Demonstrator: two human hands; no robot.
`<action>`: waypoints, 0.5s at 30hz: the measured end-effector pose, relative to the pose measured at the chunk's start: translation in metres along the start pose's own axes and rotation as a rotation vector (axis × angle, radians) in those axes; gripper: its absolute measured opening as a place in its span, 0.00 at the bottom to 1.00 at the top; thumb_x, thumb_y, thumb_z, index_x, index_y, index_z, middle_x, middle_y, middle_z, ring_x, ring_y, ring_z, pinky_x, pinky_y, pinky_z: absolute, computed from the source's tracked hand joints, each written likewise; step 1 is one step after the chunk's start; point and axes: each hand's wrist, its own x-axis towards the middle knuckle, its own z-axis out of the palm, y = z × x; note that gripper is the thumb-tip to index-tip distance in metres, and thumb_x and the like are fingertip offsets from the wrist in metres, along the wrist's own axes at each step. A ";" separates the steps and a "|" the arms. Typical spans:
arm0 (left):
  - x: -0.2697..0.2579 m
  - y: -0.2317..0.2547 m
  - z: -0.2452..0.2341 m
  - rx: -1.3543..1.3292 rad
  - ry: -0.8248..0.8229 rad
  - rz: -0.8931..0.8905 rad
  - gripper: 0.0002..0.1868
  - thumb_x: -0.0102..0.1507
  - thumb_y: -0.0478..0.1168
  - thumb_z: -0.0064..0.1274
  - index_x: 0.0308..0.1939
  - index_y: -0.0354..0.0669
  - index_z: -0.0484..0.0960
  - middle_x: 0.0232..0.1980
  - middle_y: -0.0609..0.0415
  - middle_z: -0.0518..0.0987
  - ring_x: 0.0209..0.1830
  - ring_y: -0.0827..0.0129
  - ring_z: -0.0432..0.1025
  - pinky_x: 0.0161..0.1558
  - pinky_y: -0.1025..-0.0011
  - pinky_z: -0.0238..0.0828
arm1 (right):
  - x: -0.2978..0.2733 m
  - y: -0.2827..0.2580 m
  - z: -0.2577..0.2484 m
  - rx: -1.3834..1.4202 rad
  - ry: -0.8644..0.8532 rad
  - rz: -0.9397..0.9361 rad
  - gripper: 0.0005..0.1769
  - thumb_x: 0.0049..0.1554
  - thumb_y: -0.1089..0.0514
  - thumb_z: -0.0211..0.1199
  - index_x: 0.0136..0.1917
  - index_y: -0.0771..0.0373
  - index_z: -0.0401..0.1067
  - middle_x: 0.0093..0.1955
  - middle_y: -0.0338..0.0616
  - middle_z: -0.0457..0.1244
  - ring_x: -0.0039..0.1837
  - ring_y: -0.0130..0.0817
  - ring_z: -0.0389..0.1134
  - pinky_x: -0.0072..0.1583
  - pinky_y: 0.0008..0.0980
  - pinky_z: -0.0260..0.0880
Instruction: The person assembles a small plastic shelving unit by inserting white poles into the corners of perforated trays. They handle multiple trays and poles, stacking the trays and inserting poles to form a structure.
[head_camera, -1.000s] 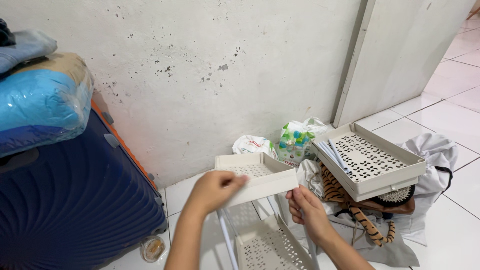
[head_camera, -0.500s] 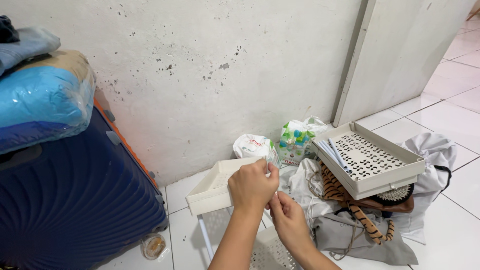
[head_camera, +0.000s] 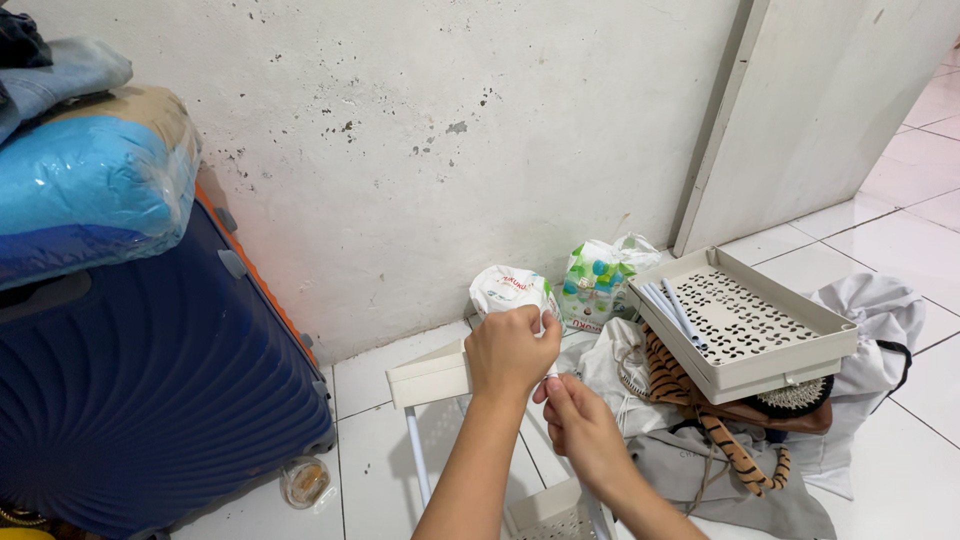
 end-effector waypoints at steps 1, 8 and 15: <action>-0.002 0.000 0.000 0.003 0.033 0.041 0.20 0.61 0.54 0.54 0.22 0.46 0.84 0.21 0.47 0.79 0.23 0.49 0.76 0.28 0.54 0.72 | 0.001 -0.003 -0.007 0.081 -0.058 0.051 0.17 0.66 0.49 0.48 0.43 0.62 0.67 0.26 0.29 0.48 0.26 0.20 0.44 0.29 0.24 0.43; -0.006 0.008 0.013 0.083 0.007 -0.074 0.22 0.58 0.59 0.56 0.21 0.47 0.85 0.21 0.43 0.79 0.23 0.46 0.76 0.27 0.52 0.72 | 0.008 -0.007 -0.022 0.142 -0.090 0.192 0.18 0.67 0.46 0.46 0.41 0.58 0.61 0.25 0.29 0.46 0.24 0.21 0.41 0.27 0.25 0.38; 0.002 -0.011 0.031 -0.041 -0.187 -0.292 0.23 0.51 0.58 0.59 0.15 0.42 0.82 0.20 0.46 0.78 0.24 0.48 0.75 0.31 0.54 0.73 | 0.013 0.002 -0.006 -0.325 0.145 0.127 0.23 0.67 0.45 0.46 0.37 0.61 0.64 0.24 0.34 0.50 0.24 0.27 0.47 0.27 0.32 0.47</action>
